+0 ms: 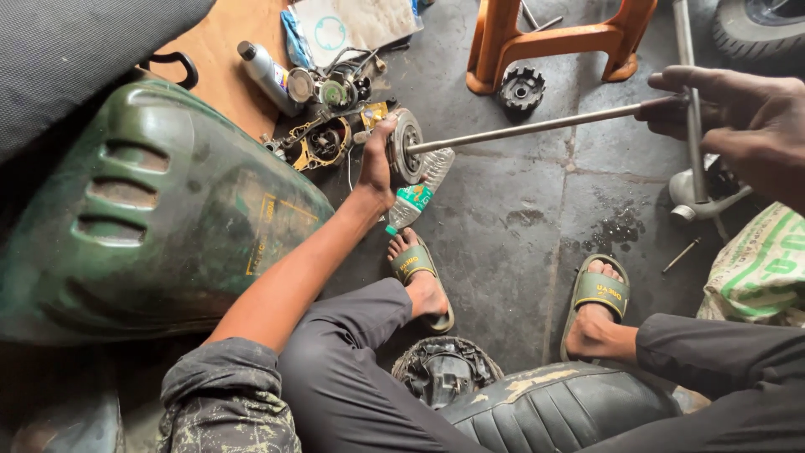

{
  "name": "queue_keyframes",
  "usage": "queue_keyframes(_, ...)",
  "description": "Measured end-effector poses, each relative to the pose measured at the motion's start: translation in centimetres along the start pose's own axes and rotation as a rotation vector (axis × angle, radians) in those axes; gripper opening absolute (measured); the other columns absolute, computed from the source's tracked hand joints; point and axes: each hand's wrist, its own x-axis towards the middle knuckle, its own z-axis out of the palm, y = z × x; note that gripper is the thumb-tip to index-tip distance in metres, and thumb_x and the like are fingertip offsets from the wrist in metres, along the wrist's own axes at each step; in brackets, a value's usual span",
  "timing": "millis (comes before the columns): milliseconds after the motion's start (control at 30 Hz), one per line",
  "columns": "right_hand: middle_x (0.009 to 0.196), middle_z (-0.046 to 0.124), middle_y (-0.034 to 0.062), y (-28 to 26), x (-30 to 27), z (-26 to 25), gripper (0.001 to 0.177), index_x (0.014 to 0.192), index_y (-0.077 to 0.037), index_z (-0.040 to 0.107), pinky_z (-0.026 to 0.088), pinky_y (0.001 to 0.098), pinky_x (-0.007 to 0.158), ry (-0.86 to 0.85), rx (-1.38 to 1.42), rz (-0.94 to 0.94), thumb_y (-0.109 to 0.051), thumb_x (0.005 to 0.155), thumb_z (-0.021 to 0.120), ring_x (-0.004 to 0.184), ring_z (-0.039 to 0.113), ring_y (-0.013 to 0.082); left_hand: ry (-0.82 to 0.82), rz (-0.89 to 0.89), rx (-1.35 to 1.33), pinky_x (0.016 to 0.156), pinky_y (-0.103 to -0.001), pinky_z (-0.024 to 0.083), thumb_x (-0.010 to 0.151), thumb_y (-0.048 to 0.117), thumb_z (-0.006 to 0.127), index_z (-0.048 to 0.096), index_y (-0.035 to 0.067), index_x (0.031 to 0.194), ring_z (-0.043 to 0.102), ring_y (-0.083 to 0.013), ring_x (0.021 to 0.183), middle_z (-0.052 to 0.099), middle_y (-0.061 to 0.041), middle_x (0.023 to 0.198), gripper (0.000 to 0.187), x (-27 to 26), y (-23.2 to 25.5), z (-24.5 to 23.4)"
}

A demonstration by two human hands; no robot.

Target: Using a T-handle wrench to tighten or loosen bolts on a motorcycle clutch assembly.

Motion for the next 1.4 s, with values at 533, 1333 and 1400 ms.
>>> queue_keyframes(533, 0.103, 0.073, 0.0164, 4.0, -0.1, -2.0, 0.022, 0.115, -0.002, 0.079, 0.058, 0.0344, 0.070, 0.120, -0.810, -0.376, -0.005, 0.093, 0.081, 0.083, 0.071, 0.0218, -0.016, 0.055, 0.055, 0.059, -0.042, 0.063, 0.083, 0.054, 0.059, 0.056, 0.020, 0.134, 0.067, -0.0227, 0.098, 0.062, -0.008, 0.115, 0.062, -1.2, 0.9, 0.9)
queue_keyframes(1333, 0.111, 0.072, 0.0110, 5.1, 0.8, -1.2, 0.026, 0.106, -0.009, 0.081, 0.059, 0.0308, 0.076, 0.039, -0.609, -0.384, -0.017, 0.082, 0.083, 0.088, 0.071, 0.0163, 0.023, 0.015, -0.003, 0.055, -0.041, 0.058, 0.088, 0.052, 0.057, 0.063, 0.020, 0.123, 0.066, -0.0194, 0.084, 0.064, -0.003, 0.103, 0.048, 1.5, -1.6, -1.7)
queue_keyframes(1400, 0.101, 0.076, 0.0094, 7.7, 1.5, -1.9, 0.028, 0.114, -0.006, 0.079, 0.058, 0.0297, 0.076, 0.028, -0.423, -0.199, -0.016, 0.087, 0.079, 0.088, 0.070, 0.0138, 0.004, 0.001, -0.005, 0.055, -0.042, 0.059, 0.088, 0.052, 0.057, 0.063, 0.018, 0.120, 0.067, -0.0205, 0.082, 0.064, -0.005, 0.100, 0.047, 1.9, -1.7, -1.6)
